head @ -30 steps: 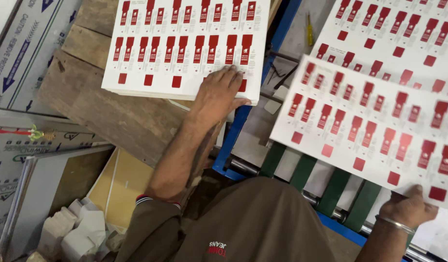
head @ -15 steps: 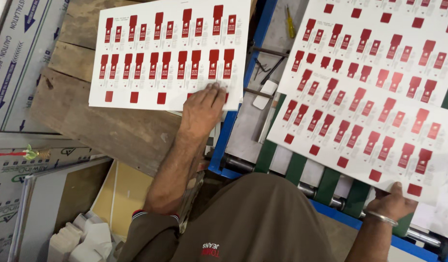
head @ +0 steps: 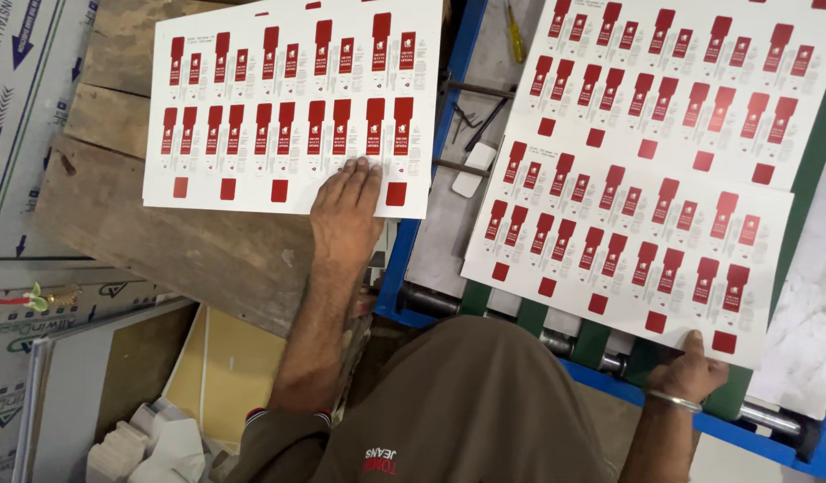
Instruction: The person repeatedly picks up a sheet of paper with red printed patterns from a wooden surface and places it onto a green slatted conveyor belt. The action is performed continuously, moving individual sheets from a source pile to a destination pile on the belt.
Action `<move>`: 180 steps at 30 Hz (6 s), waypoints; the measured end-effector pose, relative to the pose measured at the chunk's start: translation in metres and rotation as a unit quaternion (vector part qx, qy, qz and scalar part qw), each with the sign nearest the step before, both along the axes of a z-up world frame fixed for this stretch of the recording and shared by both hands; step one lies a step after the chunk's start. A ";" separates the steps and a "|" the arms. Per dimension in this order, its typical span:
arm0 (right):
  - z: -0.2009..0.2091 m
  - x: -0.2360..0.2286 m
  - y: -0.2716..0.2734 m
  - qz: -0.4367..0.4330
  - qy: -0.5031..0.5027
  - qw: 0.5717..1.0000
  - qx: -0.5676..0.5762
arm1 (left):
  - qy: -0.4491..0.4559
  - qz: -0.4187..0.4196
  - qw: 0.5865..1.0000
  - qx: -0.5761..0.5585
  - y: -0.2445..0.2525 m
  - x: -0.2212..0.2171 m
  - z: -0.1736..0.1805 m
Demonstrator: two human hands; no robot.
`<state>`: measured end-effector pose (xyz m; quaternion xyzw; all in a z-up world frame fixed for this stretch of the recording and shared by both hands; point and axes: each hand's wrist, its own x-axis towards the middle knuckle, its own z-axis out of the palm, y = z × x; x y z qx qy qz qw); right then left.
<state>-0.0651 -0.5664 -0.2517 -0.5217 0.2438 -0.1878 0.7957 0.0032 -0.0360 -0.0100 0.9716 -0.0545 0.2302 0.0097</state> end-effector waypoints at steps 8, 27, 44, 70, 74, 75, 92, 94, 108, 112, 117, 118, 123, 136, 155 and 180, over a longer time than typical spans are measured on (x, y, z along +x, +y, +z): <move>0.028 0.038 0.011 0.002 0.033 0.999 0.017 | 0.006 0.002 1.000 -0.027 0.002 -0.002 -0.003; 0.004 0.041 0.013 0.101 0.176 0.972 0.118 | 0.067 0.046 0.996 -0.029 0.027 -0.024 0.029; 0.160 0.086 0.228 0.464 0.081 0.864 0.180 | 0.157 -0.148 0.976 -0.042 -0.131 -0.001 0.004; 0.029 0.000 0.004 -0.030 0.119 0.992 0.024 | 0.018 -0.006 1.000 -0.017 0.000 0.002 0.012; 0.024 -0.007 0.010 -0.025 0.133 0.991 0.015 | 0.028 -0.007 0.999 -0.019 0.000 0.000 0.016; 0.025 -0.006 0.013 -0.022 0.122 0.992 0.020 | 0.032 -0.007 0.999 -0.018 0.000 0.000 0.016; 0.043 0.060 0.021 0.044 0.109 0.991 0.066 | 0.038 0.001 0.999 -0.016 0.007 -0.003 0.004; 0.038 0.071 0.016 0.062 0.073 0.991 0.089 | 0.035 0.001 0.999 -0.017 0.008 -0.003 0.001; -0.008 0.054 -0.021 0.069 0.173 0.980 0.070 | 0.105 -0.038 0.992 -0.053 0.034 -0.009 0.018; 0.023 0.061 0.019 0.095 0.182 0.974 0.096 | 0.027 0.034 0.990 -0.137 0.047 -0.010 0.025; 0.112 0.082 0.115 0.350 0.091 0.931 0.043 | 0.056 -0.025 0.991 -0.115 -0.029 0.002 0.019; 0.127 0.087 0.134 0.410 0.050 0.909 0.053 | 0.073 -0.065 0.994 -0.057 -0.049 0.013 0.016; 0.166 0.097 0.197 0.472 0.022 0.862 0.184 | 0.145 -0.158 0.974 -0.068 -0.146 0.012 0.007; 0.063 0.111 0.030 0.083 0.015 0.996 0.033 | 0.121 0.007 0.992 0.025 -0.002 0.007 0.017; 0.030 0.014 0.013 0.022 0.092 0.995 0.009 | 0.014 -0.016 1.000 -0.014 0.002 0.000 0.011; 0.003 0.040 -0.020 0.080 0.187 0.977 0.066 | -0.003 0.001 0.998 -0.063 0.001 -0.002 0.008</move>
